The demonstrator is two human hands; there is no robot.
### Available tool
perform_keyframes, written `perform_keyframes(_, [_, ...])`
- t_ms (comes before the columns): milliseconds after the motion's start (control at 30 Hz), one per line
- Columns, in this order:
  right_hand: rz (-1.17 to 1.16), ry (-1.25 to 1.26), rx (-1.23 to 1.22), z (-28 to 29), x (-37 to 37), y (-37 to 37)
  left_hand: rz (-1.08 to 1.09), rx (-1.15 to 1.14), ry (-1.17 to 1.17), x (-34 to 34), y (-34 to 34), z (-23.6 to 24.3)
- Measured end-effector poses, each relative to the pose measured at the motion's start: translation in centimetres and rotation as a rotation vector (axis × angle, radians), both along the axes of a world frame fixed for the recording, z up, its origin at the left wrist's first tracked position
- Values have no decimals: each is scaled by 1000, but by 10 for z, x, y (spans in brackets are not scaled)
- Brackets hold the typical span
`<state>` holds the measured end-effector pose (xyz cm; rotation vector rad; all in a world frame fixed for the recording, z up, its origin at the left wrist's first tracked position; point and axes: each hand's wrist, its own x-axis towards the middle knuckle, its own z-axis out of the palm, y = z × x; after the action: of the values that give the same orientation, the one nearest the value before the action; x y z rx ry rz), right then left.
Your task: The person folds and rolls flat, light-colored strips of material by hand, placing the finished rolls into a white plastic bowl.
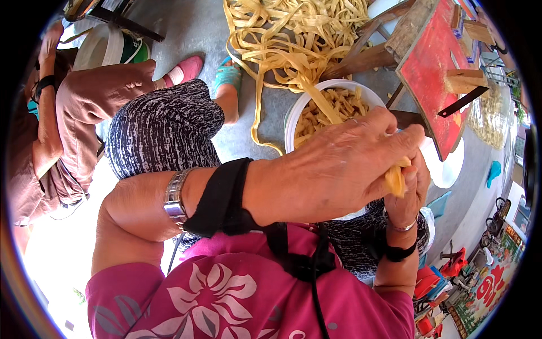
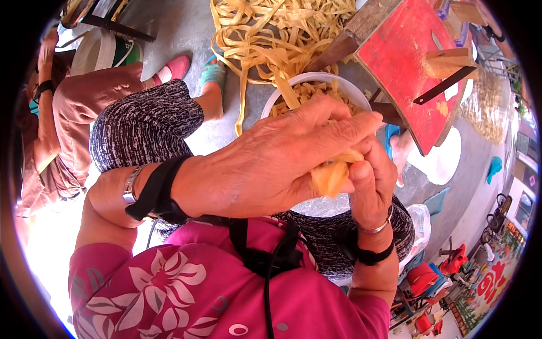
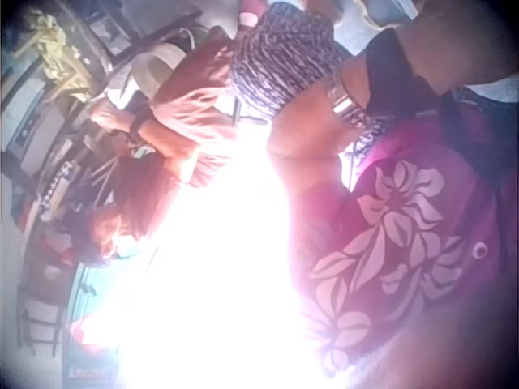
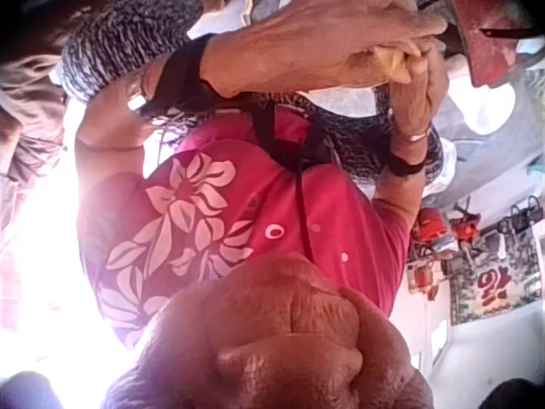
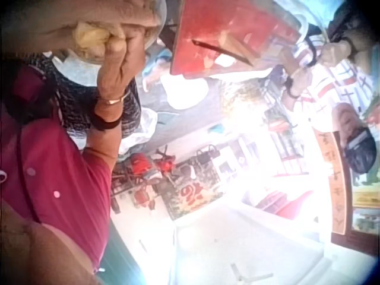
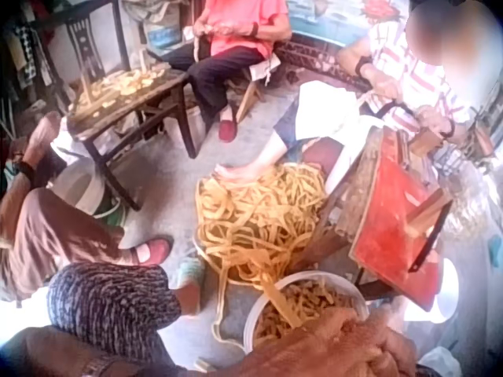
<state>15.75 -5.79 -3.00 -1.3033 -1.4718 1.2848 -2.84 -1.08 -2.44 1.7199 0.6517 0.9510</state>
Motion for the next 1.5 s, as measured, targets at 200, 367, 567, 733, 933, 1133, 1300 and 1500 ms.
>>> perform_keyframes(200, [-242, -65, 81, -7, -23, 8, -49, -219, -28, 2, 3, -5])
perform_keyframes(367, [-245, -205, 194, -16, -3, 11, -355, -584, -100, -5, 15, 4])
perform_keyframes(567, [-267, -18, -44, -14, 39, -9, -248, -555, -467, -6, 20, 2])
perform_keyframes(733, [-142, -171, -5, -15, 33, -5, -250, -920, -538, -21, 36, 6])
perform_keyframes(933, [1, 13, -147, -7, 7, -4, -23, -696, -333, 0, 11, -3])
perform_keyframes(1133, [-3, -62, -172, -13, 2, -12, 18, -710, -11, -6, 6, -11])
perform_keyframes(1300, [-24, -69, -211, -7, -9, -5, 14, -717, -27, -4, 8, -16])
perform_keyframes(1500, [12, -50, -252, -3, -4, 5, -34, -627, -34, -3, 21, -2])
